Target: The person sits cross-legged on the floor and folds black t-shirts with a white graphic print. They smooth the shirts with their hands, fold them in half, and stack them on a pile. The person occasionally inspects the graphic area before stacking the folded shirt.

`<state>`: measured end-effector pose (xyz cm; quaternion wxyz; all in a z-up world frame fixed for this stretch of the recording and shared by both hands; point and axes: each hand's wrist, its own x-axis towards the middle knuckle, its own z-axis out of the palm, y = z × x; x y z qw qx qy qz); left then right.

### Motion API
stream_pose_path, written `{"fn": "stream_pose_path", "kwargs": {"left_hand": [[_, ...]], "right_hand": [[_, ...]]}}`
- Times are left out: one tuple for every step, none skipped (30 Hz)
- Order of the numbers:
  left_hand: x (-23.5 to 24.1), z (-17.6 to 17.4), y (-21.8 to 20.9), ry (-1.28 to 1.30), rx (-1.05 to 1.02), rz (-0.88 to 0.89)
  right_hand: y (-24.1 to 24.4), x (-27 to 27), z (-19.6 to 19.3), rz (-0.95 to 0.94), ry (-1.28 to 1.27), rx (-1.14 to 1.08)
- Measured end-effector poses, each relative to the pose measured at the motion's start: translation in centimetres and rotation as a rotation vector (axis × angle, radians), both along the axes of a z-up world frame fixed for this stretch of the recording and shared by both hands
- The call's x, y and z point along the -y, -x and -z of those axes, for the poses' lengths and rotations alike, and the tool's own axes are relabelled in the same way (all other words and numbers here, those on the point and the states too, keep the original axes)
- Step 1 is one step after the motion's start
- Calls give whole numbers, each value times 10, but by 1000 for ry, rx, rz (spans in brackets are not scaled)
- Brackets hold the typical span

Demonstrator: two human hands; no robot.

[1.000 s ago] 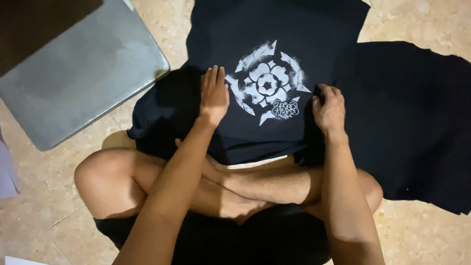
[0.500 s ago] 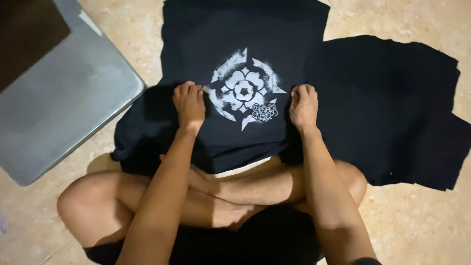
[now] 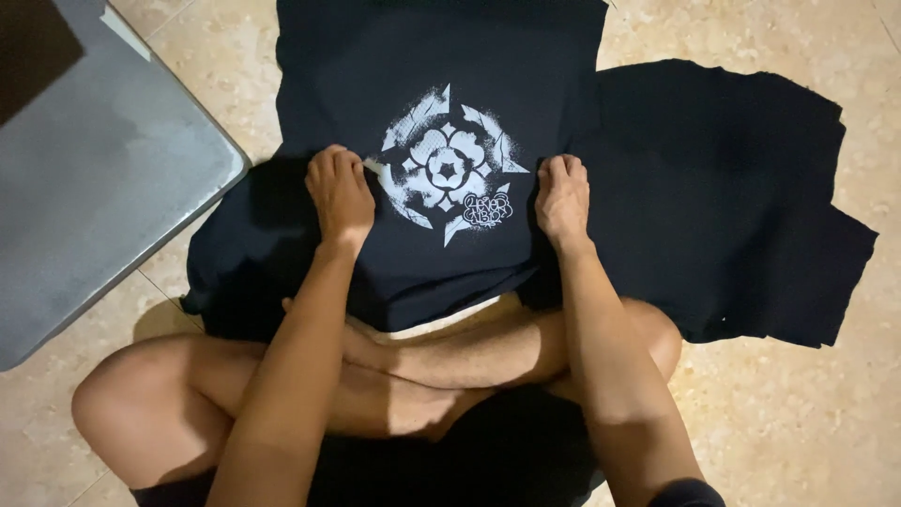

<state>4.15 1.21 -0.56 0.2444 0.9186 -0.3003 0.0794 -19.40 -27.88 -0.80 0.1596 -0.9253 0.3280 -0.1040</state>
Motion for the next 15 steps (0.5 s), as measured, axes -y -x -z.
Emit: {"fn": "stream_pose_path", "kwargs": {"left_hand": [[0, -5, 1, -1, -1, -2], [0, -11, 2, 49, -19, 18], [2, -17, 2, 100, -35, 38], [3, -20, 2, 100, -34, 37], [5, -22, 2, 134, -45, 27], [7, -24, 3, 169, -57, 18], [8, -28, 3, 174, -60, 23], [9, -31, 4, 199, -52, 23], [10, -35, 4, 224, -43, 24], [12, -35, 7, 228, -45, 30], [12, -36, 7, 225, -18, 53], [12, -38, 7, 223, 9, 76], [9, -36, 7, 221, 13, 85], [6, -33, 7, 162, -7, 112], [1, -30, 8, 102, -29, 133]], "right_hand": [[0, 0, 1, -2, -1, -1], [-1, 1, 1, 29, -56, 0], [-3, 2, 1, 61, -111, 3], [-2, 2, -9, 60, -111, 4], [0, 1, -20, 16, -180, 14], [3, 1, -31, -28, -249, 24], [2, 1, -29, -23, -244, 21], [2, 1, -28, -28, -219, 27], [2, 1, -25, -34, -194, 34], [3, 2, -22, -28, -190, 33], [1, 0, -18, -10, -155, 43], [-1, -3, -13, 8, -120, 54], [-1, -3, -13, 16, -121, 59], [-2, -3, -12, 10, -93, 29], [-2, -3, -11, -3, -67, -5]]}}
